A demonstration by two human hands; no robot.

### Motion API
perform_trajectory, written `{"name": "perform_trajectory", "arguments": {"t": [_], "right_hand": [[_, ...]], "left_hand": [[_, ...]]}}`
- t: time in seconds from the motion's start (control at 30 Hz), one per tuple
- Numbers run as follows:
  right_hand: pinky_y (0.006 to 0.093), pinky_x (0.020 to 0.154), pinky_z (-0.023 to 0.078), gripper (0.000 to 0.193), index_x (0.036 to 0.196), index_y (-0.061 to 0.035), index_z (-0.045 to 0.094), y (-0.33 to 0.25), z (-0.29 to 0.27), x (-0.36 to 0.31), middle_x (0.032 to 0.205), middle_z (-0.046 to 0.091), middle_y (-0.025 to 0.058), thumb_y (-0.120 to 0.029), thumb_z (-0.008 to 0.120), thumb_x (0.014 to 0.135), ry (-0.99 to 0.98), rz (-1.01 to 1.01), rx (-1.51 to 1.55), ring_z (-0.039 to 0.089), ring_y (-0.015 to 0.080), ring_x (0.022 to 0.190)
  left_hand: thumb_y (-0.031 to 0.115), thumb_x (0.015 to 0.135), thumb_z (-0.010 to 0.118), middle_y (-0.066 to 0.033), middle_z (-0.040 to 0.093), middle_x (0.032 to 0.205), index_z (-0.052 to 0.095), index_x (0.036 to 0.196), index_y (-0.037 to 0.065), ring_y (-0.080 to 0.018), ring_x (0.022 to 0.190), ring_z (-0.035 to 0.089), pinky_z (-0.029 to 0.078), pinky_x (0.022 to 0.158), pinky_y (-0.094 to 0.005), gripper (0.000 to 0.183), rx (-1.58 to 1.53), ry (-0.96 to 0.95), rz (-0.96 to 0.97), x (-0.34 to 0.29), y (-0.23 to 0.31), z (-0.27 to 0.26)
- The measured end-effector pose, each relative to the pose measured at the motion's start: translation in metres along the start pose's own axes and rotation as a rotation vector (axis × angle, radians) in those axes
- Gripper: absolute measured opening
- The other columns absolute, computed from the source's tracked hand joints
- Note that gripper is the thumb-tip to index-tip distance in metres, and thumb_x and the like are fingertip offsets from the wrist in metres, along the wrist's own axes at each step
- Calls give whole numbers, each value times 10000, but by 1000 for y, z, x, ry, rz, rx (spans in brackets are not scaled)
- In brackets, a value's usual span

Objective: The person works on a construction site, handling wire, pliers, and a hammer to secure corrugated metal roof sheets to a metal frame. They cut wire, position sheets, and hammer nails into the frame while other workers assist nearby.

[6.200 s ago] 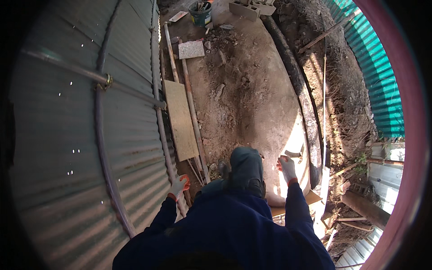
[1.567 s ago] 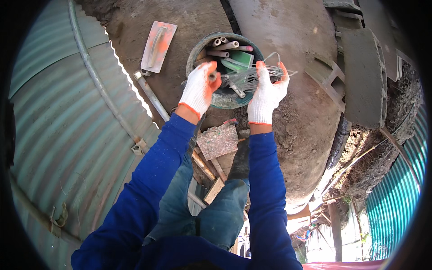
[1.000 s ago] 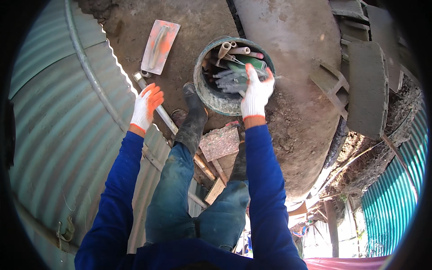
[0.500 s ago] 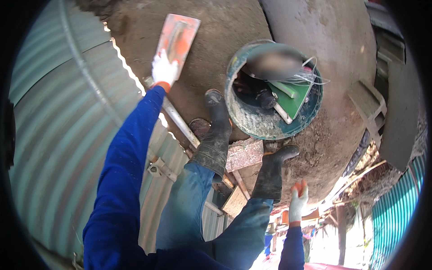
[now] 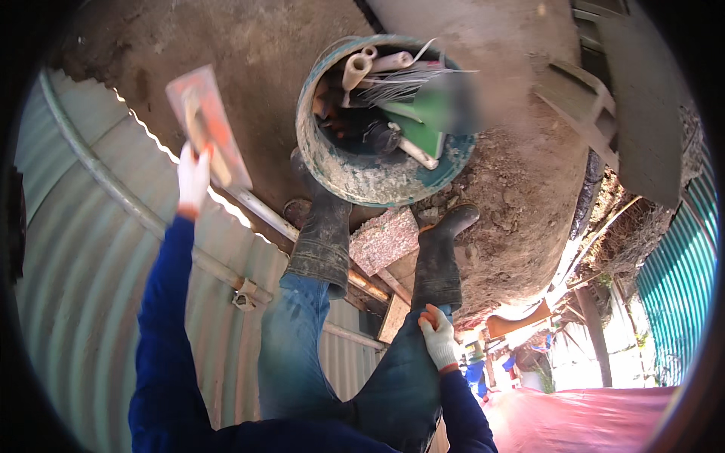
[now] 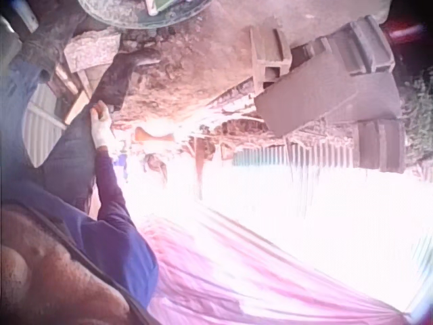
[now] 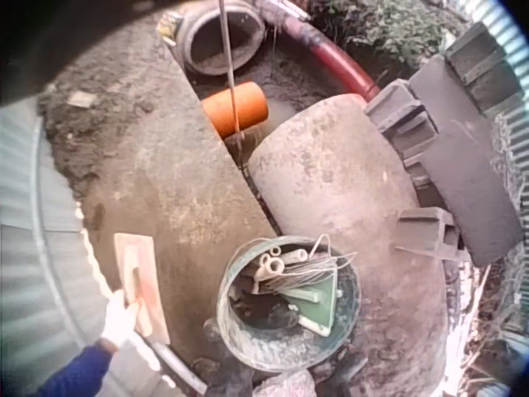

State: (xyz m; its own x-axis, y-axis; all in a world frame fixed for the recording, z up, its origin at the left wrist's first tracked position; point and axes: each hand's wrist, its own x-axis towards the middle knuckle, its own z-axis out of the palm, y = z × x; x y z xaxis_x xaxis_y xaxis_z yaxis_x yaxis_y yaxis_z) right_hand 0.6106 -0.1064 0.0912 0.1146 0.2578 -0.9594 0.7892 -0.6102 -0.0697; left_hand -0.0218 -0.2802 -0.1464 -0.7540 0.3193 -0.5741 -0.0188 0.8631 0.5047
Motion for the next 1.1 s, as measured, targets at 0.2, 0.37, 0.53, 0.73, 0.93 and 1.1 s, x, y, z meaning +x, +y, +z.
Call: {"name": "perform_trajectory", "arguments": {"t": [0.2, 0.37, 0.53, 0.73, 0.93, 1.1], "right_hand": [[315, 863, 602, 464, 1493, 55, 546, 9, -20, 13, 1220, 744, 155, -97, 653, 1069, 6, 12, 135, 743, 187, 960], [322, 862, 607, 461, 1492, 24, 563, 2, -38, 3, 1221, 750, 137, -107, 664, 1062, -72, -36, 217, 750, 192, 967], [334, 866, 618, 480, 1485, 27, 569, 7, -64, -15, 1221, 749, 133, -143, 688, 1052, -9, -44, 343, 756, 198, 983], [317, 855, 608, 463, 1465, 36, 588, 39, -72, -18, 1190, 751, 113, -130, 696, 1046, 13, 15, 468, 750, 178, 962], [311, 845, 604, 470, 1470, 32, 584, 52, -106, -24, 1210, 741, 105, -140, 699, 1048, -44, -32, 485, 748, 175, 940], [311, 739, 589, 445, 1460, 25, 585, 72, -161, -56, 1119, 742, 102, -108, 664, 1042, 72, -10, 488, 738, 189, 868]], "left_hand": [[96, 913, 772, -98, 680, 1018, 673, 1152, 2, -189, 898, 671, 559, 823, -348, 275, -179, -70, 97, -210, 193, -78], [319, 890, 791, -178, 649, 1009, 639, 994, 28, -385, 921, 690, 571, 798, -456, 345, 357, -345, 495, -230, 316, -13], [419, 925, 720, -218, 684, 1128, 653, 1040, 30, -427, 1053, 693, 562, 920, -526, 410, 458, -350, 496, -173, 350, 101], [372, 924, 737, -254, 679, 1229, 648, 1209, 1, -435, 1127, 683, 556, 974, -514, 476, 503, -210, 316, -152, 317, 154], [358, 929, 733, -272, 638, 1346, 585, 1434, -5, -451, 1204, 648, 533, 1023, -504, 639, 351, -120, 328, -232, 283, 133], [344, 926, 715, -255, 736, 1124, 702, 1253, 4, -464, 1092, 678, 537, 934, -496, 472, 263, -291, 16, -320, 185, 55]]}}
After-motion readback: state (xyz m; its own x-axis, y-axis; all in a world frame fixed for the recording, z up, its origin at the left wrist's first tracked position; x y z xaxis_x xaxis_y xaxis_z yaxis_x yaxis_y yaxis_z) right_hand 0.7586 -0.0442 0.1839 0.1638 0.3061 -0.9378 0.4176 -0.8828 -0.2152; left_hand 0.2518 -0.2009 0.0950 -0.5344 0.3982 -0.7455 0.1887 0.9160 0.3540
